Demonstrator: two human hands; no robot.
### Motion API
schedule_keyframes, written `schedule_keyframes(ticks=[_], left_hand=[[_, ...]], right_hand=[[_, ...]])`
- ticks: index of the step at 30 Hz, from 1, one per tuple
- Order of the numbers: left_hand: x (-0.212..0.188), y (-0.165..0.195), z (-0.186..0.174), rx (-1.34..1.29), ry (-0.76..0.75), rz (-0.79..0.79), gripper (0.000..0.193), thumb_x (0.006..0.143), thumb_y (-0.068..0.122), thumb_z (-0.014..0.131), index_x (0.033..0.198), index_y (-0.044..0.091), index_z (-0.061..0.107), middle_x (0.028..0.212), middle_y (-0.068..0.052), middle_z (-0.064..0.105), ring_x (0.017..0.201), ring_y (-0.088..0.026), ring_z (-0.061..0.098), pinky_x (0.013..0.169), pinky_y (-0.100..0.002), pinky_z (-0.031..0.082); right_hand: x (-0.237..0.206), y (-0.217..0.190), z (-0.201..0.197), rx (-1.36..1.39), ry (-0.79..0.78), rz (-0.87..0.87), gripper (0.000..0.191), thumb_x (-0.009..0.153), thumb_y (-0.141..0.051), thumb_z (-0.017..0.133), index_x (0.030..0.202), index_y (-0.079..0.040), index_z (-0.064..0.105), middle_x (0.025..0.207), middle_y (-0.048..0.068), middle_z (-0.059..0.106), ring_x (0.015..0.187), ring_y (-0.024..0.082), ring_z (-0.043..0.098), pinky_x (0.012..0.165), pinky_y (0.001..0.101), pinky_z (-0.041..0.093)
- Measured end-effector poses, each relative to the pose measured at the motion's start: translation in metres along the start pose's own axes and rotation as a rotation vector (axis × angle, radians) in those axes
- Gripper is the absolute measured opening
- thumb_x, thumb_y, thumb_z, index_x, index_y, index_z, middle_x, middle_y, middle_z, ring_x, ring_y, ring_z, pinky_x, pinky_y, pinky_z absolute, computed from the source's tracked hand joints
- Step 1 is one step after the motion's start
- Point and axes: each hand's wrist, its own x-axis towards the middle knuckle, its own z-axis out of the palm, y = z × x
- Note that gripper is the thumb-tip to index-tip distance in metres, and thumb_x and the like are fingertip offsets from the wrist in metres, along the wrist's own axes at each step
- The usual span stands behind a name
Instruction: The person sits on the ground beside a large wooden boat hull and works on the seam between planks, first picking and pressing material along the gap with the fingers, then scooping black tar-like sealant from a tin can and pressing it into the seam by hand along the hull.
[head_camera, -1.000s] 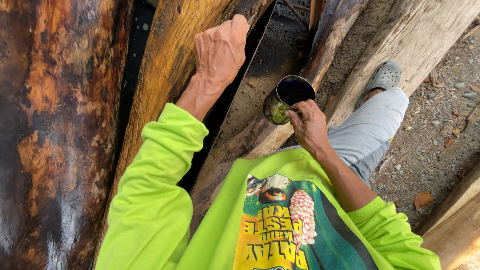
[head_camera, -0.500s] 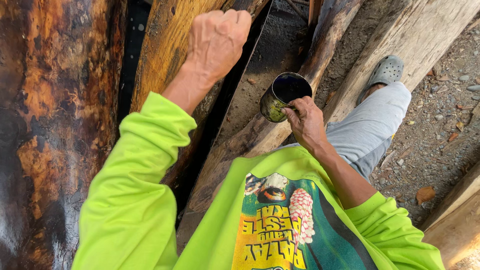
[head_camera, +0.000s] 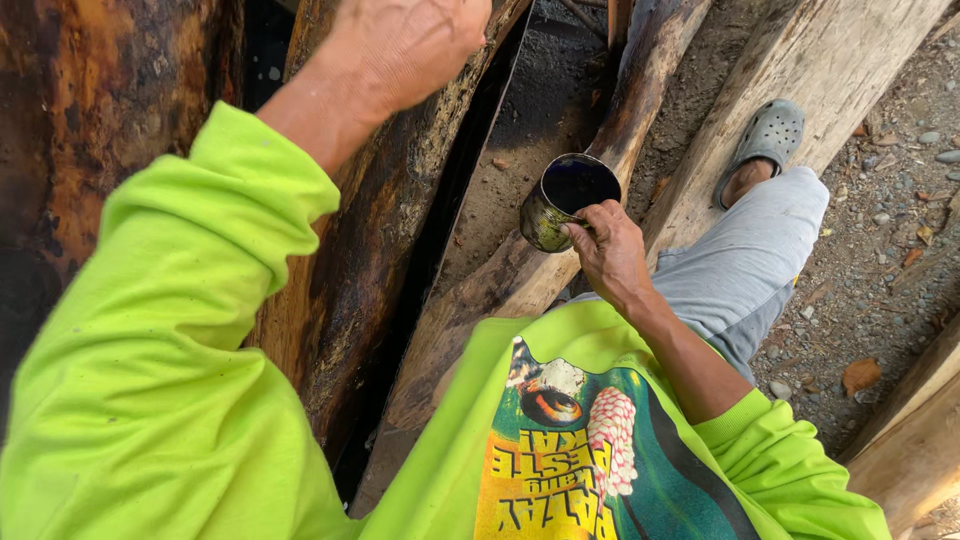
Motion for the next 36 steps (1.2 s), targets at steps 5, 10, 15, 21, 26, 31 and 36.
schedule_keyframes(ticks=[5,10,15,21,26,31,36], left_hand=[[-0.032,0.038,0.005,-0.260,-0.141,-0.287,0.036,0.111,0.025,0.051,0.080,0.008,0.054,0.059,-0.006,0.054,0.045,-0.015,0.051,0.038,-0.035,0.039],[-0.051,0.072,0.009,-0.295,0.077,-0.469,0.019,0.105,0.013,0.046,0.086,0.011,0.049,0.063,-0.001,0.049,0.048,-0.011,0.048,0.040,-0.032,0.036],[-0.067,0.078,-0.001,-0.621,-0.006,-0.673,0.022,0.113,0.020,0.045,0.095,0.008,0.049,0.057,-0.001,0.051,0.044,-0.011,0.048,0.039,-0.033,0.035],[-0.043,0.112,-0.002,-0.757,-0.054,-0.983,0.022,0.113,0.023,0.044,0.098,0.008,0.049,0.058,-0.006,0.059,0.043,-0.017,0.055,0.036,-0.035,0.044],[-0.036,0.127,-0.006,-0.622,0.225,-1.025,0.022,0.109,0.023,0.050,0.095,0.007,0.050,0.061,-0.008,0.063,0.051,-0.020,0.064,0.044,-0.036,0.047],[-0.021,0.100,-0.013,-0.587,0.297,-0.871,0.026,0.111,0.009,0.045,0.088,0.006,0.055,0.058,-0.007,0.063,0.048,-0.013,0.061,0.035,-0.030,0.044],[0.001,0.094,-0.024,-0.573,0.105,-0.878,0.026,0.108,0.010,0.042,0.087,0.005,0.056,0.055,-0.008,0.061,0.044,-0.015,0.060,0.034,-0.033,0.043]], right_hand=[[0.001,0.002,0.000,-0.023,0.001,-0.002,0.024,0.092,-0.018,0.079,0.102,0.000,0.070,0.092,0.016,0.064,0.082,0.034,0.064,0.071,0.0447,0.053],[0.002,-0.002,-0.003,-0.006,-0.030,0.002,0.022,0.093,-0.019,0.078,0.102,0.000,0.069,0.092,0.015,0.064,0.081,0.031,0.065,0.069,0.0426,0.053],[0.004,-0.008,-0.004,-0.024,-0.030,-0.004,0.023,0.093,-0.019,0.078,0.102,0.001,0.070,0.089,0.015,0.063,0.079,0.030,0.063,0.069,0.0429,0.052],[0.000,-0.011,-0.004,-0.041,-0.030,-0.064,0.025,0.093,-0.020,0.078,0.102,0.001,0.070,0.092,0.014,0.064,0.081,0.030,0.064,0.069,0.0423,0.052],[-0.003,-0.008,-0.005,-0.037,-0.097,0.085,0.024,0.094,-0.022,0.077,0.103,0.000,0.070,0.091,0.014,0.063,0.077,0.030,0.064,0.068,0.0428,0.052],[-0.002,-0.009,-0.003,-0.060,-0.045,-0.066,0.025,0.093,-0.021,0.078,0.103,0.000,0.069,0.094,0.015,0.065,0.083,0.033,0.064,0.070,0.0441,0.052],[0.006,-0.011,-0.001,-0.063,-0.053,0.014,0.024,0.093,-0.021,0.078,0.099,0.000,0.069,0.090,0.016,0.063,0.080,0.032,0.065,0.072,0.0428,0.053]])
